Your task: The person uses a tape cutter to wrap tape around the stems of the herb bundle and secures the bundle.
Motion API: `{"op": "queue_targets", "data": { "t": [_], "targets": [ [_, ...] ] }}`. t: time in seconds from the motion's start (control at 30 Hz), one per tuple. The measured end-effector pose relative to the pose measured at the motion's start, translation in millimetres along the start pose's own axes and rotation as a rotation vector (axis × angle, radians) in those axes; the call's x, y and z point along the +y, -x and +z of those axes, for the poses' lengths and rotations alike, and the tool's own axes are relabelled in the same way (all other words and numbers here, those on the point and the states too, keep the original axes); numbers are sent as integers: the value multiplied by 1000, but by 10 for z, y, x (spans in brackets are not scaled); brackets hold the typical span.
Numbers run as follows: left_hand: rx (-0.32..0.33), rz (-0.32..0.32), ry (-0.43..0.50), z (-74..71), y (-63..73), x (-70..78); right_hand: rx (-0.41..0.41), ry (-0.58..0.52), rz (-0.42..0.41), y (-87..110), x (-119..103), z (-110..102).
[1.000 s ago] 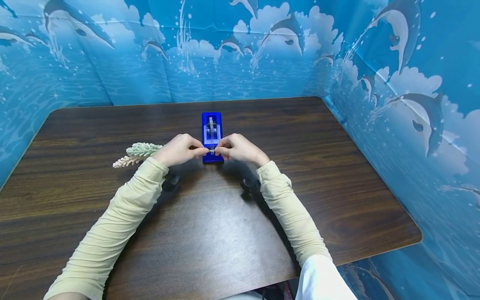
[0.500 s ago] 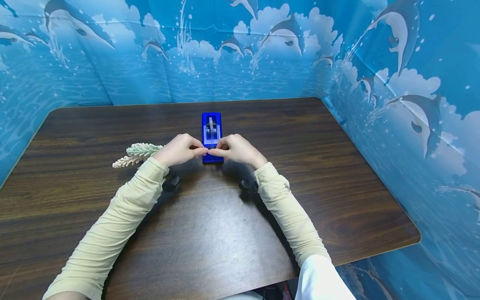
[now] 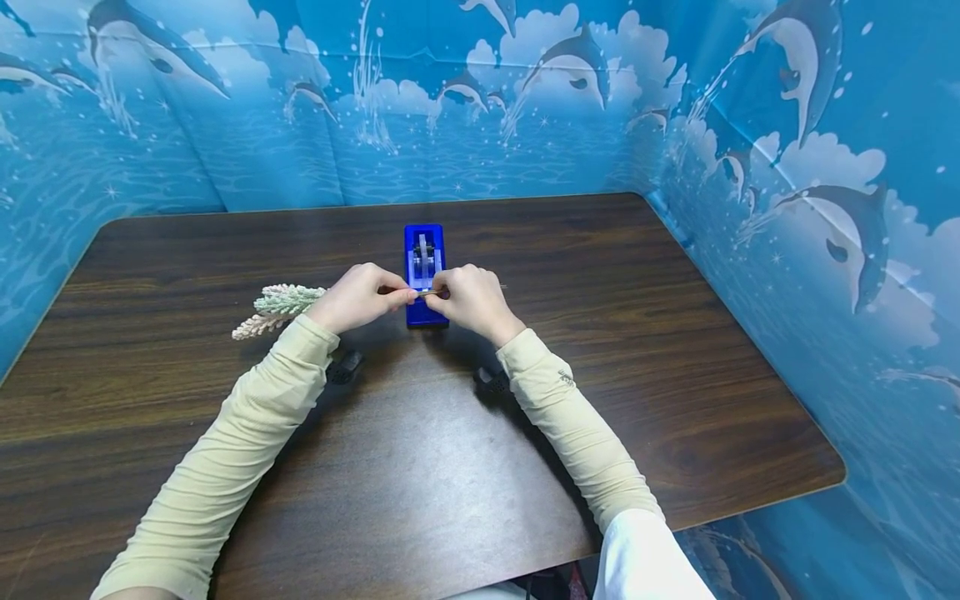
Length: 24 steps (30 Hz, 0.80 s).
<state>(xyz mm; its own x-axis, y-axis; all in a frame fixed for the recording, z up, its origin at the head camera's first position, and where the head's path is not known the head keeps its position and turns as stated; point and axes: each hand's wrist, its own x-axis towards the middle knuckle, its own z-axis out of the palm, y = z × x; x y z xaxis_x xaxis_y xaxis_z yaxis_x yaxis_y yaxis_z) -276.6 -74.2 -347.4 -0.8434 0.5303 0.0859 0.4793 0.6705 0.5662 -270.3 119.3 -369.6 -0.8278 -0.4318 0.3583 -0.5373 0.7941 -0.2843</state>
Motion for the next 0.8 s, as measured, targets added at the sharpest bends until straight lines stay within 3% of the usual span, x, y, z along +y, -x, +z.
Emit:
{"op": "queue_targets", "data": {
  "t": [0.23, 0.5, 0.63, 0.8],
  "targets": [
    [14, 20, -47, 27, -1, 13, -108, -294, 181, -31, -51, -30],
    [14, 18, -68, 43, -3, 18, -225, -494, 295, -40, -25, -70],
    [13, 17, -68, 59, -3, 18, -267, -511, 301, -42, -9, -85],
    [50, 4, -37, 100, -1, 27, -244, -414, 250, -40, -15, -97]
  ]
}}
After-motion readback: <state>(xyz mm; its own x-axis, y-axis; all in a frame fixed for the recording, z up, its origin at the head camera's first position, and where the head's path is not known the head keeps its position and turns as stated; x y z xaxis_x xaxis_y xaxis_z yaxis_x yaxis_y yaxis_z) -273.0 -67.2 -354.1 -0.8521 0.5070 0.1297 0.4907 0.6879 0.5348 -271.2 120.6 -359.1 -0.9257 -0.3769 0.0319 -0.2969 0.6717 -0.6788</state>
